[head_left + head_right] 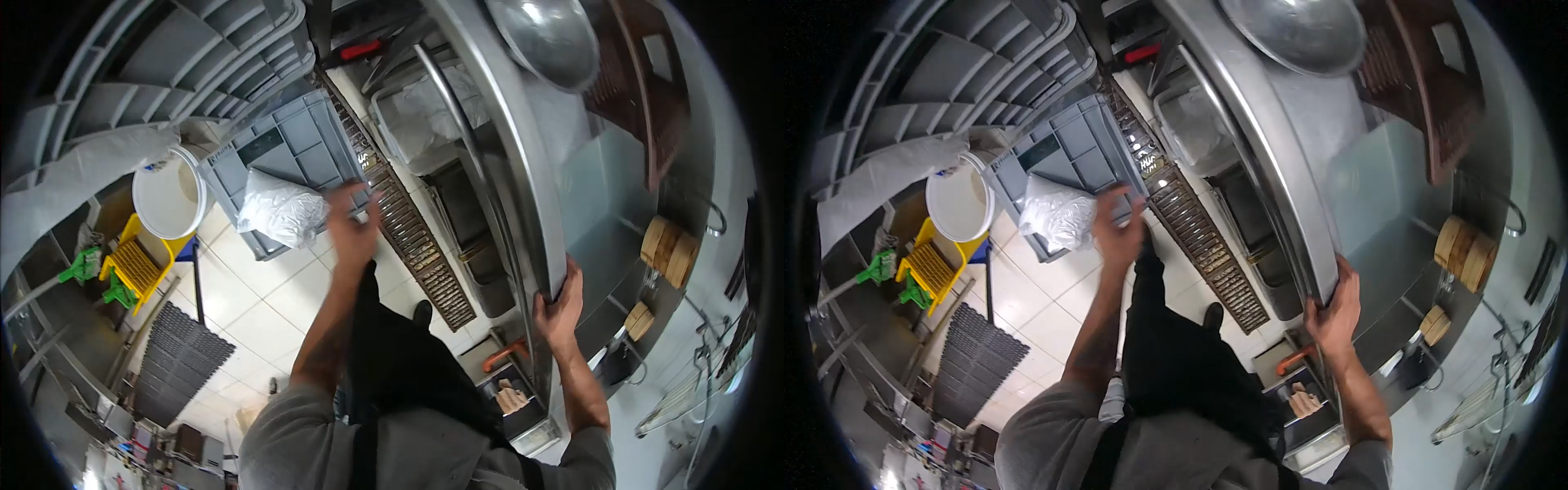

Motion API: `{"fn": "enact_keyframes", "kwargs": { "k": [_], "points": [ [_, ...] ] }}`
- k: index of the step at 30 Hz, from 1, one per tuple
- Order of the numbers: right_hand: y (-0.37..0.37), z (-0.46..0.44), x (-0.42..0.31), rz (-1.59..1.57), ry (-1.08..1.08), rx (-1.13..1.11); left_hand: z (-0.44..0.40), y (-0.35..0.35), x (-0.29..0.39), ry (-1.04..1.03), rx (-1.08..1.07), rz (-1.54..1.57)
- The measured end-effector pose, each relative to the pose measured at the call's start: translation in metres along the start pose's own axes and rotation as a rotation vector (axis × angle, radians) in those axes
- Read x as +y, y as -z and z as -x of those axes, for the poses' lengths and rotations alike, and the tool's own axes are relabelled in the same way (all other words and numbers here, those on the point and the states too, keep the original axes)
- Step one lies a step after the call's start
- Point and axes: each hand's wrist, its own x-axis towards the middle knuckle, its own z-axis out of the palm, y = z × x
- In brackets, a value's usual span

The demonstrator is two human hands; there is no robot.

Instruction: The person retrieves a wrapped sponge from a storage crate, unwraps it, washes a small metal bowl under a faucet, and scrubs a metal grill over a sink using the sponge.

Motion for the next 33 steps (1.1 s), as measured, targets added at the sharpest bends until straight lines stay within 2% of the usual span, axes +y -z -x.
{"fn": "enact_keyframes", "kwargs": {
  "k": [1,2,4,6,8,9,10,11,12,14,16,20,21,24,25,27,28,30,32,33],
  "points": [
    [-0.007,0.005,0.010,0.048,0.027,0.019,-0.005,-0.040,-0.022,0.075,-0.089,0.161],
    [-0.007,0.006,0.011,0.067,0.039,0.008,-0.022,-0.076,-0.013,0.280,-0.137,0.213],
    [-0.011,0.007,0.012,0.069,-0.052,-0.011,-0.056,-0.169,-0.069,0.389,-0.178,0.482],
    [-0.014,0.014,0.021,0.117,-0.047,-0.027,-0.090,-0.267,-0.132,0.262,-0.085,0.530],
    [-0.015,0.016,0.021,0.103,-0.017,-0.004,-0.121,-0.341,-0.170,0.244,-0.192,0.711],
    [-0.014,0.033,0.036,0.205,0.024,-0.021,-0.137,-0.365,-0.172,0.501,-0.383,0.803],
    [-0.015,0.046,0.050,0.304,0.063,-0.041,-0.149,-0.390,-0.177,0.531,-0.466,0.830],
    [-0.007,0.040,0.041,0.204,-0.112,-0.139,-0.158,-0.415,-0.178,0.566,-0.553,0.854],
    [-0.008,0.076,0.072,0.227,-0.009,-0.110,-0.163,-0.442,-0.181,0.599,-0.618,0.848],
    [-0.017,0.098,0.087,-0.105,0.021,0.006,-0.172,-0.479,-0.177,0.678,-0.720,0.835],
    [-0.009,0.098,0.086,-0.002,0.010,-0.071,-0.177,-0.503,-0.171,0.764,-0.789,0.812],
    [-0.008,0.044,0.042,0.258,0.053,-0.211,-0.180,-0.515,-0.171,0.876,-0.814,0.755],
    [-0.006,0.043,0.040,0.320,0.035,-0.210,-0.183,-0.513,-0.170,0.809,-0.796,0.743],
    [0.009,0.098,0.077,0.120,-0.131,-0.355,-0.176,-0.519,-0.177,0.406,-0.637,0.703],
    [0.006,0.090,0.079,0.205,0.029,-0.349,-0.175,-0.515,-0.179,0.252,-0.563,0.682],
    [0.011,0.102,0.091,0.306,0.163,-0.403,-0.168,-0.498,-0.187,0.011,-0.434,0.556],
    [0.012,0.112,0.100,0.370,0.243,-0.435,-0.162,-0.480,-0.194,0.014,-0.444,0.537],
    [0.008,0.114,0.105,0.339,0.260,-0.437,-0.137,-0.417,-0.215,0.502,-0.437,1.296],
    [0.006,0.095,0.088,0.215,0.132,-0.407,-0.108,-0.346,-0.226,0.744,-0.311,1.412],
    [0.005,0.087,0.085,0.177,0.086,-0.402,-0.093,-0.322,-0.241,0.748,-0.317,1.395]
  ]
}}
